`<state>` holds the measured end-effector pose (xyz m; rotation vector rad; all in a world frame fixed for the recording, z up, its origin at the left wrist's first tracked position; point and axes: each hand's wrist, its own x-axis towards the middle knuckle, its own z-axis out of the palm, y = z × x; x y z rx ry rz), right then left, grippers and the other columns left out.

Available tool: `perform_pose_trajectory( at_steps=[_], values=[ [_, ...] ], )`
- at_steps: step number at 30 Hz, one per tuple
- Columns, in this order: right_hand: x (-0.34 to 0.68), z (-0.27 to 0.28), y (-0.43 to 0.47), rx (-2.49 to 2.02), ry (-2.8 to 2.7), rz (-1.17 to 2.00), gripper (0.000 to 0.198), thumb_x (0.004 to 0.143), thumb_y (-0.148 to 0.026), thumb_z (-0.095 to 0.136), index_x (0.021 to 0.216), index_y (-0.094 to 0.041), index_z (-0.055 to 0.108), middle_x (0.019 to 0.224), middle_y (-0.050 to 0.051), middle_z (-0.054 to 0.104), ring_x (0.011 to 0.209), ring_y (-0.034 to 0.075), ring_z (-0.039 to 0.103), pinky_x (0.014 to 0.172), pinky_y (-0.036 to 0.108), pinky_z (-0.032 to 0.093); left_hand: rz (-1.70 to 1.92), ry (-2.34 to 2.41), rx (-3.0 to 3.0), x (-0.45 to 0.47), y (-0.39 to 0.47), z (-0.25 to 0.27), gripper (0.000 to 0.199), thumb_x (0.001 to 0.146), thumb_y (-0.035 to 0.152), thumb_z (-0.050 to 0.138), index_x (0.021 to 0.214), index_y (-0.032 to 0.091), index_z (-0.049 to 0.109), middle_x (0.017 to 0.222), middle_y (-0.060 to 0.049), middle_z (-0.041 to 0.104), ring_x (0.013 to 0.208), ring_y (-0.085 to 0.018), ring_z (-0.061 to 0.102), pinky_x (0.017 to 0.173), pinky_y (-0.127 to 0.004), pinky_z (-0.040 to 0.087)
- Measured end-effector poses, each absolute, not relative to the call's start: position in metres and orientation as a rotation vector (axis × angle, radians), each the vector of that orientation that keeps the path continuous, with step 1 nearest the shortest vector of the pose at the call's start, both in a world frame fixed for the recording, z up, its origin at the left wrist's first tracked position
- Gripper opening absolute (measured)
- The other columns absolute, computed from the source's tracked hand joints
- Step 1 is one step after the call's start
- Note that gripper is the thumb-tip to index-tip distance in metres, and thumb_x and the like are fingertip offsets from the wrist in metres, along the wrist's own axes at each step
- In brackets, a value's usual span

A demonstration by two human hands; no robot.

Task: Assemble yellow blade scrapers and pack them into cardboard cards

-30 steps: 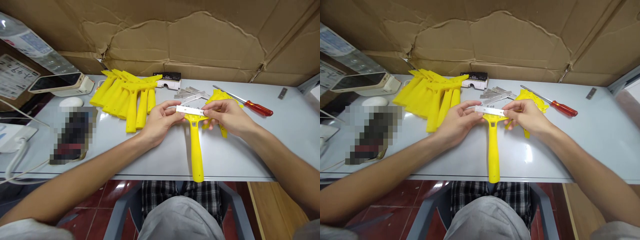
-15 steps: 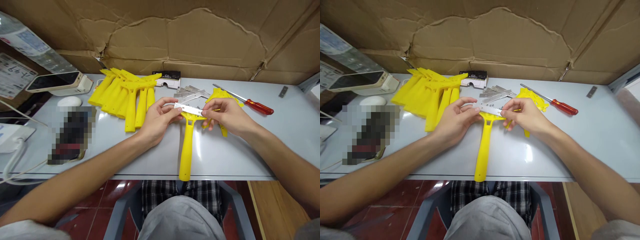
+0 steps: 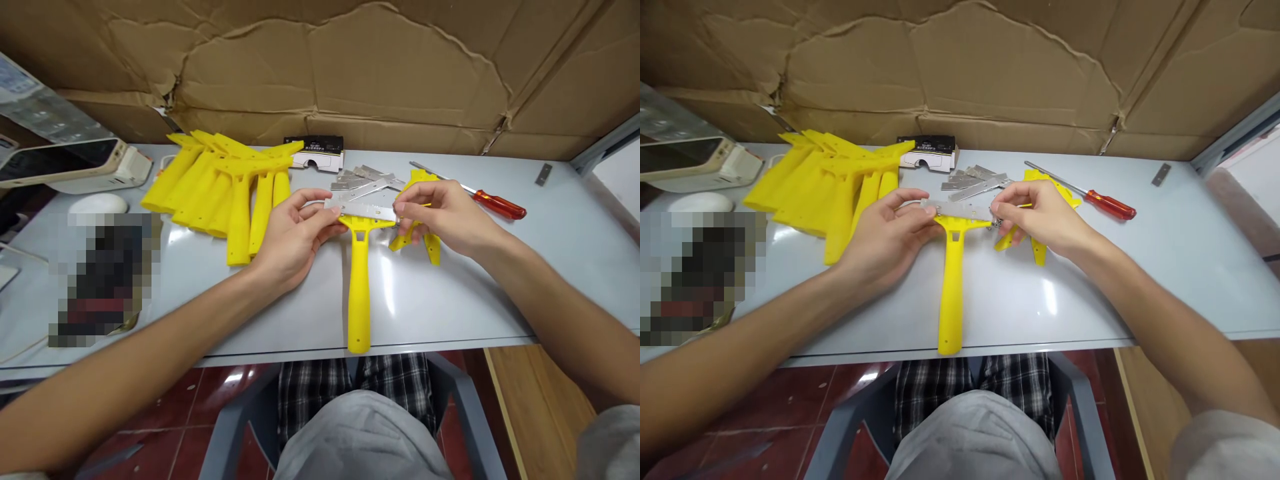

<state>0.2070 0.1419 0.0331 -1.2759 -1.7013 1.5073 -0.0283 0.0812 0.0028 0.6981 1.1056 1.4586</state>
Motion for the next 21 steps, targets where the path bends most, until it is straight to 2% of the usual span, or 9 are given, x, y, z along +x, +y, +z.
perform_pose_trajectory(
  at_steps=[7,12,16,21],
  values=[
    [0.2049,0.0324,0.1382,-1.347,-1.749,1.452,0.058,0.076,-0.06,0.095,0.087,-0.008,0.071,0.075,0.009,0.066,0.058,0.008,0.058,0.051,0.023,0.049,1.488,1.105,0.689,-0.0268,0.0837,0.0048,0.026,0.083,-0.002,0.079,0.098,0.018,0.068,0.074,0.001,0.077,0.07,-0.011,0.075,0.07,-0.022,0.065],
    [0.2015,0.0356,0.1347,-1.422,-1.755,1.338,0.041,0.085,-0.045,0.09,0.09,-0.007,0.076,0.077,0.008,0.067,0.058,0.004,0.053,0.049,0.02,0.039,1.466,1.114,0.745,-0.0269,0.0826,0.0004,0.029,0.081,0.002,0.083,0.098,0.019,0.067,0.078,0.001,0.078,0.07,-0.011,0.075,0.074,-0.024,0.066],
    [0.2005,0.0384,0.134,-1.458,-1.809,1.288,0.029,0.095,-0.035,0.08,0.091,-0.007,0.078,0.075,0.007,0.065,0.057,0.003,0.051,0.05,0.019,0.036,1.47,1.116,0.778,-0.0273,0.0817,-0.0018,0.032,0.079,0.005,0.086,0.099,0.02,0.066,0.078,0.001,0.076,0.069,-0.011,0.074,0.075,-0.026,0.067],
    [0.2037,0.0392,0.1367,-1.47,-1.92,1.367,0.025,0.095,-0.029,0.078,0.082,-0.007,0.074,0.071,0.007,0.063,0.055,0.003,0.05,0.049,0.019,0.034,1.452,1.152,0.787,-0.0256,0.081,-0.0021,0.028,0.079,0.005,0.083,0.097,0.02,0.067,0.076,0.001,0.075,0.07,-0.013,0.074,0.074,-0.027,0.066]
  ],
)
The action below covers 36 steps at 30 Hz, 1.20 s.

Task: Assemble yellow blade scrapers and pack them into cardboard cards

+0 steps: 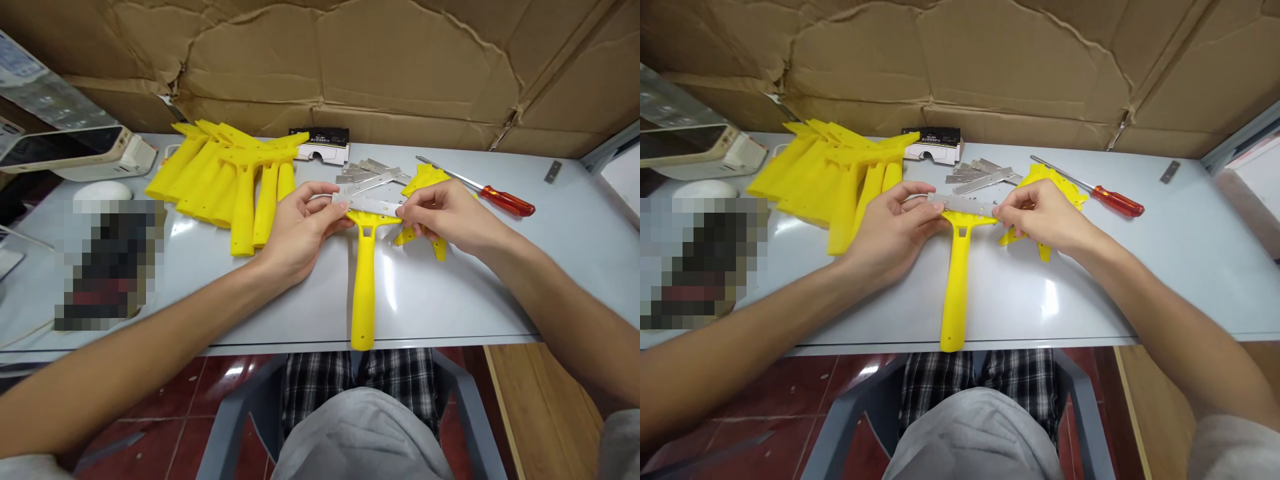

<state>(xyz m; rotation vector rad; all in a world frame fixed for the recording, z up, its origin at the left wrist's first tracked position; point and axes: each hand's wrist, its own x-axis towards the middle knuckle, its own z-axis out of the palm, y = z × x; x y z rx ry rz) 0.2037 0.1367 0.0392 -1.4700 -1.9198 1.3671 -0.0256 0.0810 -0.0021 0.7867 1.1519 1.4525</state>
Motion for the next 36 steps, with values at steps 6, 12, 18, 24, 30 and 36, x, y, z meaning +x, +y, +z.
perform_pose_trajectory(
  at_steps=[6,12,18,24,30,36],
  values=[
    [0.202,0.041,0.132,-1.437,-1.995,1.5,0.02,0.093,-0.027,0.077,0.098,-0.007,0.077,0.074,0.007,0.067,0.052,0.005,0.051,0.047,0.02,0.038,1.421,1.194,0.871,-0.022,0.076,-0.004,0.031,0.078,0.007,0.08,0.103,0.02,0.066,0.071,0.004,0.072,0.061,-0.01,0.069,0.068,-0.023,0.061],
    [0.201,0.037,0.127,-1.337,-1.915,1.56,0.043,0.087,-0.036,0.088,0.119,-0.009,0.075,0.072,0.005,0.067,0.051,0.007,0.052,0.048,0.022,0.04,1.429,1.185,0.833,-0.019,0.071,0.002,0.036,0.077,0.008,0.077,0.105,0.023,0.061,0.072,0.005,0.07,0.064,-0.012,0.07,0.066,-0.024,0.06],
    [0.199,0.032,0.127,-1.309,-1.854,1.565,0.051,0.085,-0.039,0.091,0.123,-0.01,0.073,0.076,0.006,0.069,0.052,0.007,0.055,0.049,0.023,0.043,1.447,1.165,0.805,-0.02,0.072,0.0,0.037,0.076,0.008,0.081,0.105,0.022,0.061,0.071,0.005,0.07,0.066,-0.012,0.07,0.066,-0.023,0.059],
    [0.19,0.025,0.122,-1.219,-1.751,1.633,0.056,0.09,-0.035,0.085,0.136,-0.01,0.066,0.084,0.008,0.072,0.068,0.012,0.067,0.055,0.022,0.052,1.479,1.167,0.774,-0.019,0.076,0.0,0.038,0.076,0.005,0.082,0.101,0.023,0.061,0.07,0.006,0.067,0.07,-0.013,0.072,0.068,-0.025,0.062],
    [0.188,0.027,0.12,-1.218,-1.712,1.615,0.048,0.089,-0.027,0.083,0.132,-0.012,0.066,0.08,0.007,0.069,0.064,0.012,0.065,0.056,0.024,0.054,1.439,1.191,0.757,-0.018,0.076,0.005,0.035,0.08,0.003,0.079,0.103,0.021,0.06,0.072,0.004,0.069,0.066,-0.011,0.069,0.06,-0.022,0.059],
    [0.187,0.026,0.12,-1.217,-1.624,1.643,0.044,0.088,-0.031,0.086,0.123,-0.012,0.07,0.078,0.008,0.067,0.068,0.015,0.069,0.053,0.025,0.053,1.453,1.2,0.74,-0.018,0.077,0.007,0.035,0.08,-0.001,0.075,0.102,0.022,0.06,0.07,0.007,0.065,0.061,-0.009,0.064,0.057,-0.019,0.057]
  ],
)
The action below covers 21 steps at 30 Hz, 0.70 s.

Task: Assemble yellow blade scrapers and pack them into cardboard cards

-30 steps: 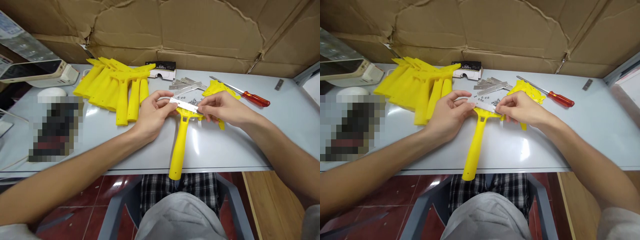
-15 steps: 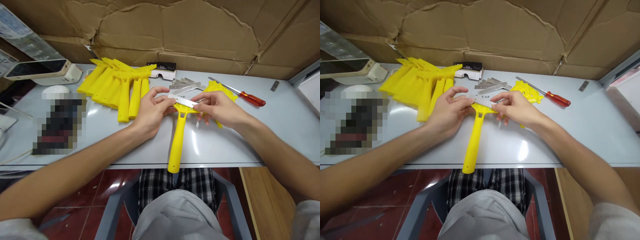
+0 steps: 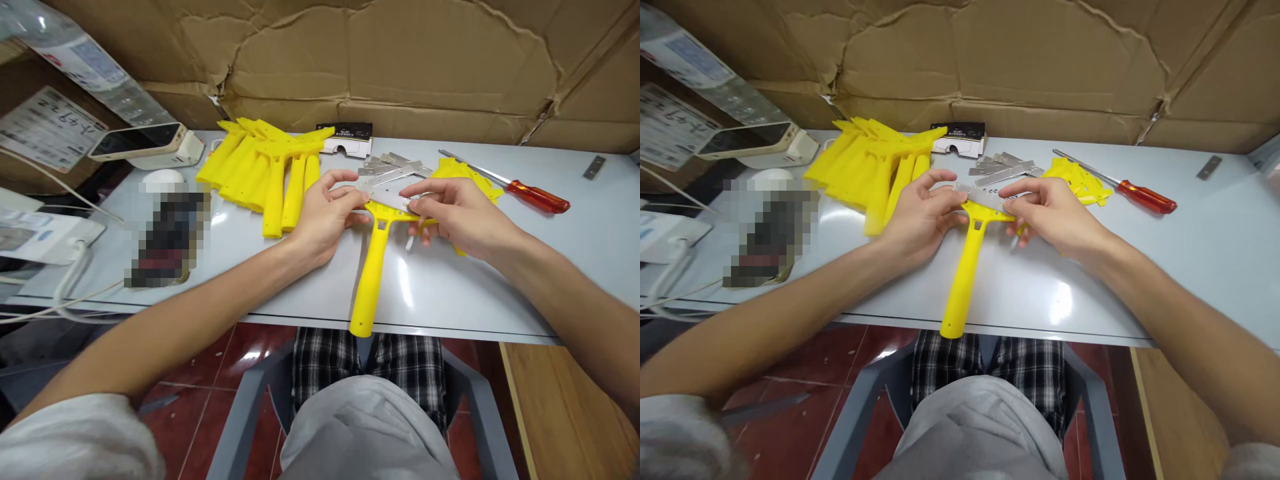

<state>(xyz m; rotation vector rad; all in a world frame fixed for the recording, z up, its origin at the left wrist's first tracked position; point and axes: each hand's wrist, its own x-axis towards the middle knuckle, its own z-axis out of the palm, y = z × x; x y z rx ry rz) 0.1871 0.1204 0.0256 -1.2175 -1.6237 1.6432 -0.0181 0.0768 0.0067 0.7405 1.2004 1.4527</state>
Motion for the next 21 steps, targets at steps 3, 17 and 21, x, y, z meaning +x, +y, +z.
perform_pose_trajectory(
  at_steps=[3,17,21],
  values=[
    [0.1892,0.0224,0.1219,-1.184,-1.618,1.637,0.044,0.083,-0.029,0.088,0.12,-0.014,0.07,0.076,0.006,0.066,0.065,0.015,0.067,0.053,0.026,0.052,1.445,1.214,0.734,-0.0177,0.0774,0.0066,0.033,0.082,-0.002,0.073,0.101,0.021,0.06,0.068,0.007,0.064,0.057,-0.008,0.061,0.054,-0.018,0.055],
    [0.1933,0.021,0.1251,-1.165,-1.6,1.56,0.045,0.081,-0.031,0.091,0.115,-0.016,0.066,0.072,0.002,0.061,0.065,0.012,0.064,0.06,0.026,0.054,1.428,1.201,0.712,-0.0208,0.0837,0.0001,0.027,0.085,0.0,0.071,0.098,0.02,0.06,0.081,0.001,0.07,0.067,-0.009,0.067,0.065,-0.019,0.062],
    [0.193,0.0186,0.1264,-1.19,-1.592,1.589,0.045,0.083,-0.036,0.09,0.115,-0.016,0.066,0.081,0.005,0.065,0.07,0.013,0.067,0.06,0.027,0.056,1.439,1.212,0.75,-0.021,0.083,-0.0004,0.03,0.083,0.0,0.074,0.097,0.022,0.059,0.078,0.004,0.067,0.064,-0.008,0.064,0.066,-0.019,0.062]
  ],
)
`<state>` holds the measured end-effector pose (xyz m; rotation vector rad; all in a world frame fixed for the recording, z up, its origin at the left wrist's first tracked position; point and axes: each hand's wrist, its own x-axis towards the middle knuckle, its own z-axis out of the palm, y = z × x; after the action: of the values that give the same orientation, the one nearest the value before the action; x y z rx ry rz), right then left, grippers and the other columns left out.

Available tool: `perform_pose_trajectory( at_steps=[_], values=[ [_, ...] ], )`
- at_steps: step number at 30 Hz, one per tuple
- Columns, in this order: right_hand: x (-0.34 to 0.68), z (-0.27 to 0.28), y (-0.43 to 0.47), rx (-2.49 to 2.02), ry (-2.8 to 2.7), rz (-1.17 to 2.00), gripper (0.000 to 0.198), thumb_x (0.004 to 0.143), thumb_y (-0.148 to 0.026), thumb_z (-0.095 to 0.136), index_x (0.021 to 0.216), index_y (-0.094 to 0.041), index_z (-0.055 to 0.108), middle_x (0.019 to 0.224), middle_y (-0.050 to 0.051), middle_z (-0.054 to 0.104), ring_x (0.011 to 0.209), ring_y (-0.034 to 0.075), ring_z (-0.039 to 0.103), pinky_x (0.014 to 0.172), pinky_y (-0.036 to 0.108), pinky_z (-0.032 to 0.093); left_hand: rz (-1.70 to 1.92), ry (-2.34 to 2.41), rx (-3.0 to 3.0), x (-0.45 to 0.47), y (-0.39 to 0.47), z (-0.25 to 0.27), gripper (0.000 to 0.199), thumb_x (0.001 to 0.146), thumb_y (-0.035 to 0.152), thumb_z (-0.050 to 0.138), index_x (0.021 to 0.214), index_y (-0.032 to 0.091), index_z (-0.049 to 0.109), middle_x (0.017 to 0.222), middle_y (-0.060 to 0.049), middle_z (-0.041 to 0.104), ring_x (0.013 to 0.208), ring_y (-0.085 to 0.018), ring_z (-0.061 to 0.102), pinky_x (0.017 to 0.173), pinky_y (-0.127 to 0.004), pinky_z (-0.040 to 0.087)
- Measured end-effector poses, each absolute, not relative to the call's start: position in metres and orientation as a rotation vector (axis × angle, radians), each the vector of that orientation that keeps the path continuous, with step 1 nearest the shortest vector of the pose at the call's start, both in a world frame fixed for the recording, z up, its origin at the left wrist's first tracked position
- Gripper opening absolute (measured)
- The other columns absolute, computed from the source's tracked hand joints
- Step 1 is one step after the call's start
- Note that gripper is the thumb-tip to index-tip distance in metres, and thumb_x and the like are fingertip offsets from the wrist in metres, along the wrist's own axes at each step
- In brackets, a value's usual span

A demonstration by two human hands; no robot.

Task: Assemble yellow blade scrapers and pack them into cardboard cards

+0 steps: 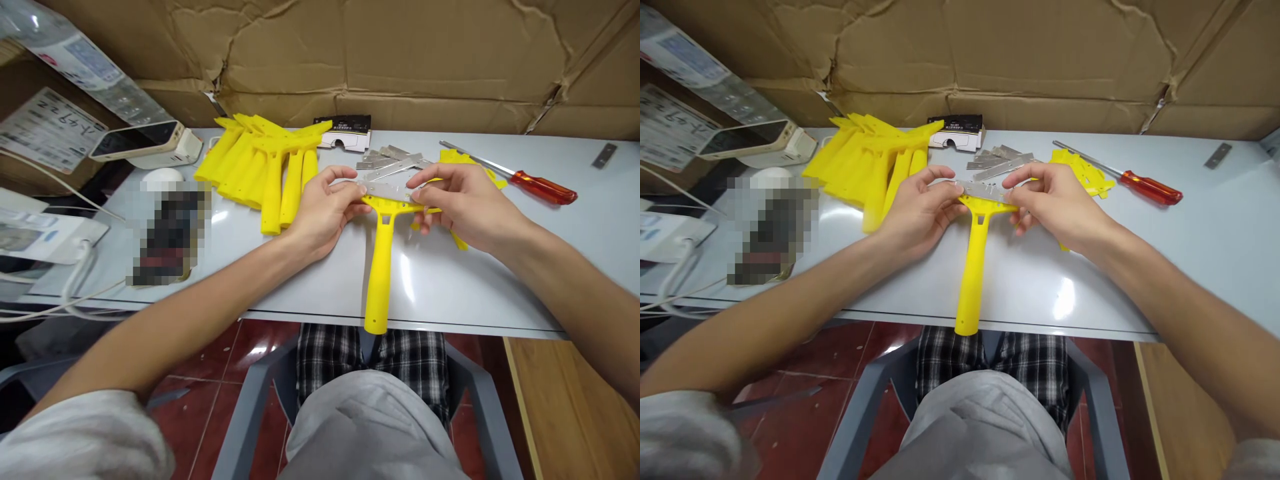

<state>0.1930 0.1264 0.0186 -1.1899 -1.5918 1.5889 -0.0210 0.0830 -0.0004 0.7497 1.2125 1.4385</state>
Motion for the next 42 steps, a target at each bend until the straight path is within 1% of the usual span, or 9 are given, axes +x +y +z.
perform_pose_trajectory(
  at_steps=[5,12,18,21,25,29,35,38,42],
  values=[
    [0.1937,0.0145,0.1278,-1.128,-1.629,1.63,0.048,0.082,-0.042,0.092,0.113,-0.015,0.066,0.089,0.008,0.068,0.073,0.014,0.069,0.062,0.028,0.06,1.451,1.205,0.767,-0.0205,0.0819,0.0006,0.029,0.084,0.0,0.073,0.095,0.022,0.06,0.074,0.006,0.066,0.063,-0.008,0.064,0.068,-0.02,0.063],
    [0.1915,0.0189,0.1249,-1.144,-1.59,1.629,0.045,0.079,-0.029,0.091,0.114,-0.017,0.065,0.074,0.002,0.062,0.067,0.013,0.067,0.059,0.026,0.057,1.455,1.191,0.784,-0.0203,0.0806,0.002,0.03,0.083,0.001,0.076,0.095,0.022,0.059,0.068,0.008,0.064,0.061,-0.008,0.065,0.067,-0.021,0.063],
    [0.188,0.0236,0.1215,-1.187,-1.539,1.621,0.033,0.079,-0.022,0.087,0.104,-0.016,0.066,0.074,0.003,0.063,0.068,0.013,0.067,0.057,0.025,0.056,1.465,1.208,0.818,-0.0211,0.078,0.0034,0.035,0.08,0.002,0.082,0.092,0.024,0.058,0.068,0.008,0.062,0.063,-0.01,0.066,0.07,-0.025,0.063],
    [0.1877,0.0239,0.1224,-1.172,-1.514,1.641,0.031,0.08,-0.021,0.087,0.104,-0.015,0.067,0.081,0.005,0.066,0.071,0.013,0.068,0.057,0.026,0.058,1.486,1.2,0.842,-0.0221,0.0772,0.0033,0.037,0.079,0.003,0.085,0.087,0.024,0.055,0.068,0.007,0.062,0.064,-0.01,0.065,0.069,-0.025,0.063],
    [0.1882,0.0233,0.1245,-1.153,-1.464,1.671,0.027,0.082,-0.022,0.085,0.101,-0.012,0.068,0.094,0.008,0.07,0.072,0.013,0.069,0.054,0.025,0.057,1.514,1.188,0.857,-0.0233,0.0785,0.0017,0.038,0.078,0.002,0.083,0.085,0.024,0.053,0.067,0.008,0.061,0.063,-0.009,0.064,0.064,-0.021,0.061],
    [0.188,0.0218,0.1256,-1.163,-1.442,1.684,0.028,0.082,-0.018,0.084,0.104,-0.01,0.069,0.093,0.009,0.07,0.071,0.014,0.07,0.053,0.025,0.057,1.495,1.211,0.853,-0.0233,0.0812,0.0003,0.038,0.078,0.002,0.081,0.088,0.024,0.052,0.067,0.009,0.062,0.061,-0.008,0.066,0.061,-0.019,0.06],
    [0.1877,0.0208,0.126,-1.164,-1.419,1.694,0.036,0.082,-0.02,0.087,0.111,-0.01,0.068,0.093,0.009,0.071,0.071,0.015,0.071,0.054,0.026,0.059,1.463,1.215,0.833,-0.0213,0.0813,0.0042,0.029,0.08,0.001,0.072,0.09,0.023,0.055,0.078,0.005,0.07,0.065,-0.007,0.069,0.06,-0.017,0.06],
    [0.188,0.0206,0.1257,-1.166,-1.427,1.704,0.038,0.08,-0.019,0.088,0.111,-0.012,0.067,0.088,0.007,0.069,0.071,0.015,0.07,0.055,0.027,0.059,1.477,1.224,0.834,-0.0207,0.0806,0.0041,0.029,0.08,0.001,0.07,0.09,0.023,0.054,0.074,0.007,0.067,0.063,-0.007,0.067,0.058,-0.017,0.059],
    [0.1879,0.0203,0.1233,-1.145,-1.453,1.661,0.038,0.08,-0.017,0.088,0.112,-0.014,0.067,0.081,0.004,0.066,0.067,0.013,0.067,0.055,0.025,0.058,1.462,1.233,0.899,-0.0215,0.0803,-0.0006,0.031,0.08,0.002,0.069,0.093,0.024,0.053,0.063,0.011,0.057,0.058,-0.008,0.066,0.061,-0.02,0.061]
  ],
)
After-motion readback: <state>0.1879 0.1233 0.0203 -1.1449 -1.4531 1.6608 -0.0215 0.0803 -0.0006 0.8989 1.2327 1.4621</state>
